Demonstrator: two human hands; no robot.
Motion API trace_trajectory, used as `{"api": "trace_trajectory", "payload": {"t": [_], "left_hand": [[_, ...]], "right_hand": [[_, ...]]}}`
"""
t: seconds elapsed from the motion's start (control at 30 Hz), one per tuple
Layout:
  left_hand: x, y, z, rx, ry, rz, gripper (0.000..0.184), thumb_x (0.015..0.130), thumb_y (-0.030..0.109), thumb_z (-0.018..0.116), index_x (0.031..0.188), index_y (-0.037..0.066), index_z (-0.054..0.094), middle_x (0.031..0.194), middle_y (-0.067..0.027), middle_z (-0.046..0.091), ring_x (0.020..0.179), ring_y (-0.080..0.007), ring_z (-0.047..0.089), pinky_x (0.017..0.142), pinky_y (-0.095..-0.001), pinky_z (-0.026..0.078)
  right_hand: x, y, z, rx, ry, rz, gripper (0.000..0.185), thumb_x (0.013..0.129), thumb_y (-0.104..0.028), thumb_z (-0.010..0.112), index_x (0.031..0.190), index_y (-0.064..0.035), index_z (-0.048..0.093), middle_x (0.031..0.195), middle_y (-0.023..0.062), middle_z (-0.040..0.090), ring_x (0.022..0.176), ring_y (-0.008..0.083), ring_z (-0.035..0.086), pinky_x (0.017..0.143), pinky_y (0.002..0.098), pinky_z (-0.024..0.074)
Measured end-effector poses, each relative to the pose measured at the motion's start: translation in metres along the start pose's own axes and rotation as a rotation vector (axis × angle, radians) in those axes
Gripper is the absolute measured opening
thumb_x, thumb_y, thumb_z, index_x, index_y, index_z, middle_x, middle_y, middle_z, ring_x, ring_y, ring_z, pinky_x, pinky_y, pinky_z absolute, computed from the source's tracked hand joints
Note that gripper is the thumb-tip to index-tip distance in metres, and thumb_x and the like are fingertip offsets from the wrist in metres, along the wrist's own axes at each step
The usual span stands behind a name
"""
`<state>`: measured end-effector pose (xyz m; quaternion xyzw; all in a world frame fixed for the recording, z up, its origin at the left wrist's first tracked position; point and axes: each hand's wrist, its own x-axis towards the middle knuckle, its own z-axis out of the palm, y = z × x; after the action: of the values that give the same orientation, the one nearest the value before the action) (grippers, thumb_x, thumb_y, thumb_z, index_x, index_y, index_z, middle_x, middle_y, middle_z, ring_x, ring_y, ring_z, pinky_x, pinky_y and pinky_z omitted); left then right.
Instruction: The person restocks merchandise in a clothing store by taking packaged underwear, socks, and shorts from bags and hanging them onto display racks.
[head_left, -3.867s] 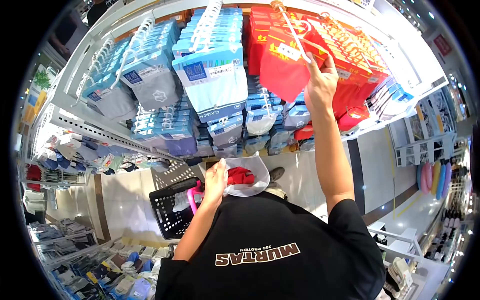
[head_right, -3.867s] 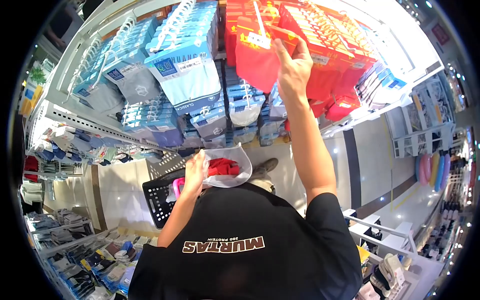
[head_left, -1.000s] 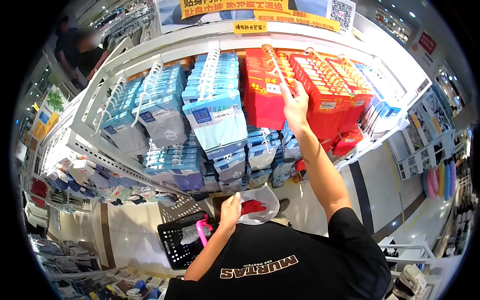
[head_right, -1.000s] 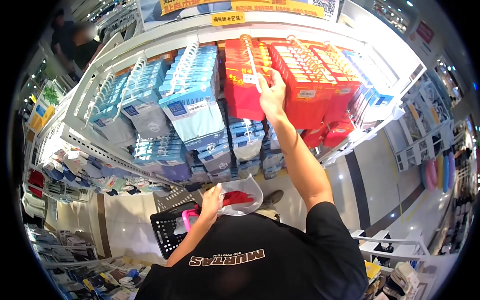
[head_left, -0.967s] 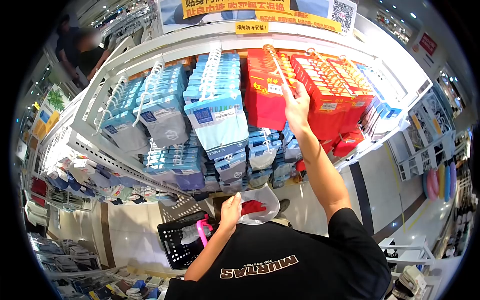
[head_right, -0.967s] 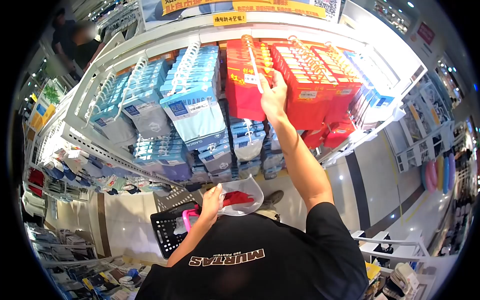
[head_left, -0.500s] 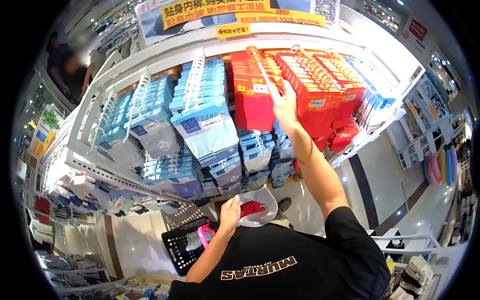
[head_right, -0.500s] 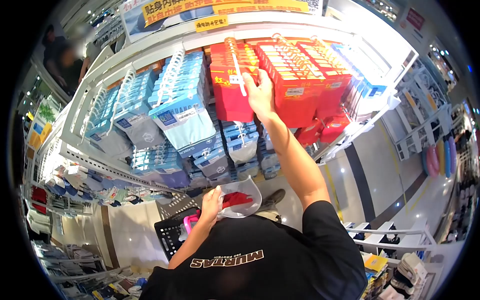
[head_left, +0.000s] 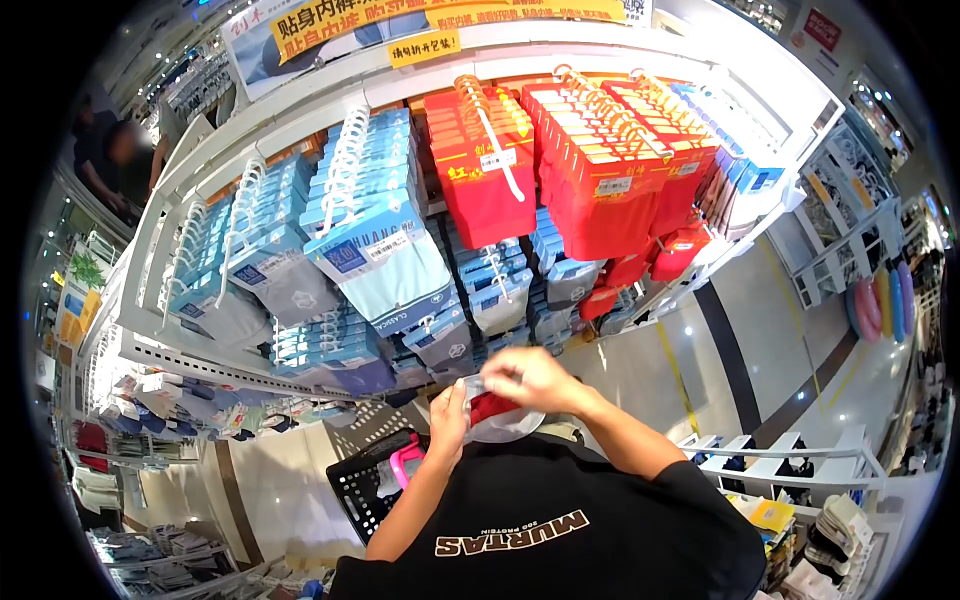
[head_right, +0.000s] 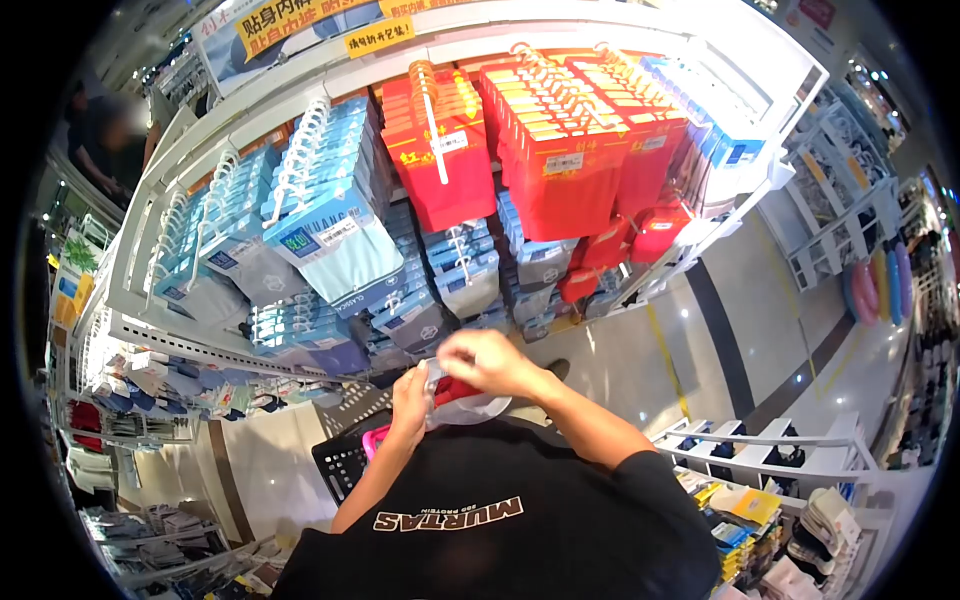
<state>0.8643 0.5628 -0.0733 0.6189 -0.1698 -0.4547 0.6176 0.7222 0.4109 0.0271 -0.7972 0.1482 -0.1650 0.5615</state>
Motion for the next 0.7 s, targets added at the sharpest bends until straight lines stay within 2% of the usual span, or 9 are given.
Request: {"api": "trace_trajectory", "payload": {"t": [0.07,0.13,0.17,0.27,0.4,0.43,0.53,0.63,0.7], "left_hand": [[0.001,0.006,0.013,0.061,0.021,0.011,0.039,0.103,0.031,0.051,0.068,0.012,0.049,0.06,0.0081,0.039,0.052,-0.003,0.033,0.048,-0.0242,0.025],[0.003,0.005,0.022,0.047,-0.035,-0.046,0.04,0.102,0.031,0.051,0.067,0.012,0.048,0.059,0.0077,0.038,0.052,-0.0034,0.032,0.047,-0.0244,0.024],[0.002,0.007,0.027,0.046,-0.07,-0.078,0.04,0.102,0.031,0.051,0.067,0.012,0.047,0.059,0.0078,0.037,0.051,-0.0033,0.032,0.046,-0.0245,0.024],[-0.004,0.005,0.039,0.045,-0.13,-0.09,0.039,0.102,0.034,0.051,0.069,0.013,0.048,0.058,0.0081,0.037,0.05,-0.0029,0.031,0.045,-0.0241,0.023],[-0.011,0.001,0.047,0.036,-0.162,-0.089,0.037,0.102,0.036,0.052,0.073,0.013,0.049,0.059,0.0075,0.039,0.048,-0.0028,0.03,0.044,-0.0228,0.022],[-0.013,0.001,0.047,0.026,-0.156,-0.087,0.036,0.102,0.036,0.052,0.073,0.013,0.049,0.059,0.0073,0.039,0.048,-0.0028,0.031,0.045,-0.0227,0.022],[-0.013,-0.005,0.04,0.003,-0.129,-0.065,0.036,0.102,0.035,0.052,0.073,0.013,0.049,0.06,0.0071,0.039,0.049,-0.0027,0.031,0.045,-0.0225,0.023],[-0.012,-0.007,0.039,-0.036,-0.104,-0.056,0.035,0.102,0.035,0.052,0.074,0.014,0.048,0.059,0.0075,0.038,0.049,-0.0026,0.031,0.044,-0.0225,0.022],[-0.012,-0.003,0.039,-0.059,-0.106,-0.063,0.035,0.102,0.035,0.052,0.074,0.014,0.048,0.059,0.0078,0.038,0.048,-0.0024,0.03,0.044,-0.0225,0.021]], "right_hand": [[-0.018,0.036,0.023,-0.208,-0.254,0.058,0.017,0.089,-0.008,0.061,0.103,-0.0001,0.066,0.097,0.0195,0.067,0.094,0.0365,0.066,0.081,0.0428,0.0507],[-0.029,0.063,0.048,-0.139,-0.299,0.157,0.018,0.086,-0.007,0.06,0.102,0.0006,0.065,0.101,0.0223,0.067,0.094,0.0402,0.064,0.08,0.0449,0.0505],[-0.031,0.077,0.057,-0.142,-0.26,0.044,0.02,0.083,-0.008,0.06,0.1,0.0001,0.066,0.102,0.0233,0.067,0.094,0.0402,0.064,0.08,0.0456,0.0501],[-0.024,0.14,0.09,-0.434,-0.481,0.141,0.02,0.082,-0.012,0.061,0.097,-0.0012,0.067,0.102,0.0244,0.067,0.095,0.0402,0.064,0.081,0.0453,0.0495],[-0.023,0.13,0.091,-0.461,-0.53,0.407,0.022,0.087,-0.018,0.056,0.097,-0.0031,0.068,0.095,0.019,0.07,0.089,0.0374,0.067,0.08,0.0451,0.0494],[-0.028,0.138,0.094,-0.372,-0.445,0.333,0.018,0.082,-0.014,0.056,0.087,-0.001,0.067,0.091,0.0224,0.07,0.085,0.0383,0.067,0.074,0.0472,0.0505],[-0.029,0.149,0.097,-0.426,-0.489,0.371,0.019,0.083,-0.017,0.056,0.086,-0.0017,0.067,0.09,0.022,0.07,0.084,0.0379,0.067,0.074,0.0468,0.0511],[-0.028,0.151,0.098,-0.623,-0.516,0.35,0.026,0.089,-0.025,0.056,0.094,-0.0027,0.069,0.093,0.0177,0.071,0.085,0.0365,0.067,0.078,0.0465,0.0507],[-0.026,0.149,0.096,-0.634,-0.526,0.313,0.025,0.088,-0.023,0.056,0.093,-0.0022,0.069,0.092,0.0181,0.071,0.084,0.0377,0.067,0.077,0.047,0.051]]}}
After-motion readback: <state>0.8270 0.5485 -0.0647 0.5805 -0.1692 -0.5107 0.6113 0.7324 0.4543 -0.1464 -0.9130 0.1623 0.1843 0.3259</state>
